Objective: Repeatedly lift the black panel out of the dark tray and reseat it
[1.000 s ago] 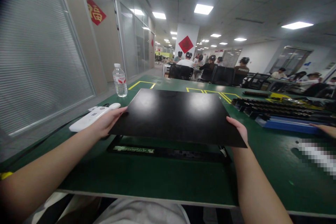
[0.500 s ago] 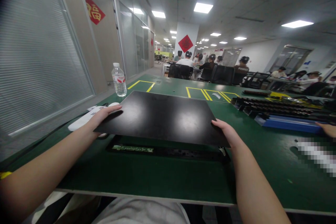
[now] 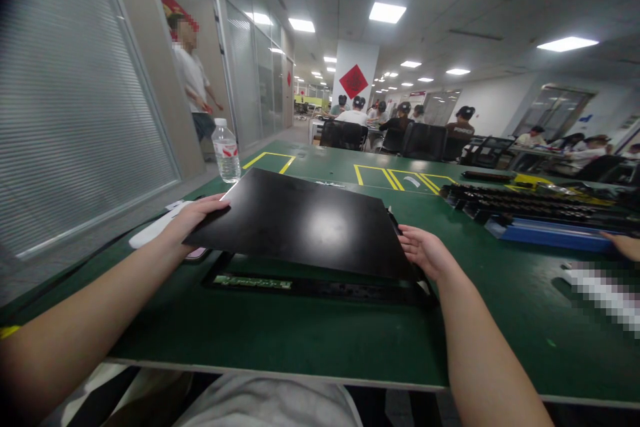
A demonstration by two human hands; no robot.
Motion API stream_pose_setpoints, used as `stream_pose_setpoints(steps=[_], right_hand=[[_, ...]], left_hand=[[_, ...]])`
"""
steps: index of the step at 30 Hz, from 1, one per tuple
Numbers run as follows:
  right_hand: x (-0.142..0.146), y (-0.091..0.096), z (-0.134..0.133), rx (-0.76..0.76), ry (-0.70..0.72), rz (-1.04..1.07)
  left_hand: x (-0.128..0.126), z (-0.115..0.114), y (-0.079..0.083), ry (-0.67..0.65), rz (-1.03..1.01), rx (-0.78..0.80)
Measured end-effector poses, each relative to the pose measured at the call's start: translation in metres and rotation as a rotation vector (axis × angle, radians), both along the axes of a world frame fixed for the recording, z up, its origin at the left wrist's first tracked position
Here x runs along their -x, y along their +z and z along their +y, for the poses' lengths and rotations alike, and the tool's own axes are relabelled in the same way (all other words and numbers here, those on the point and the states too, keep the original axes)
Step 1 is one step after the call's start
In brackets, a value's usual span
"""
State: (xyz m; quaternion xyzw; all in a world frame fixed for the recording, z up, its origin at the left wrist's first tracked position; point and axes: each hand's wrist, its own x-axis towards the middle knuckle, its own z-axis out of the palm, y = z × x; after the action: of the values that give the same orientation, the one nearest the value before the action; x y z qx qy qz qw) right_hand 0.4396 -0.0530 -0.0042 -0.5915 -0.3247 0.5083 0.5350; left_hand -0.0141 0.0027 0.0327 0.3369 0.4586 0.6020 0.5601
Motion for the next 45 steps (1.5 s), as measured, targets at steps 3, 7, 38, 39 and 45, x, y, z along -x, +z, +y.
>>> stream_pose_setpoints(steps=[3,7,38,39,45], right_hand=[[0.003,0.003,-0.002,0.004,-0.048,-0.065],[0.003,0.004,-0.002,0.026,-0.095,-0.140],[0.001,0.004,0.000,0.055,-0.236,-0.510],[0.001,0.004,-0.001,0.056,-0.243,-0.528],[0.004,0.007,-0.004,0.058,-0.253,-0.565]], left_hand=[[-0.001,0.000,0.000,0.037,0.001,0.001],[-0.002,-0.001,0.000,0.064,0.012,0.018],[-0.014,-0.011,-0.007,-0.196,0.139,0.011],[-0.016,-0.012,-0.008,-0.194,0.147,0.022],[-0.019,-0.012,-0.012,-0.203,0.140,0.049]])
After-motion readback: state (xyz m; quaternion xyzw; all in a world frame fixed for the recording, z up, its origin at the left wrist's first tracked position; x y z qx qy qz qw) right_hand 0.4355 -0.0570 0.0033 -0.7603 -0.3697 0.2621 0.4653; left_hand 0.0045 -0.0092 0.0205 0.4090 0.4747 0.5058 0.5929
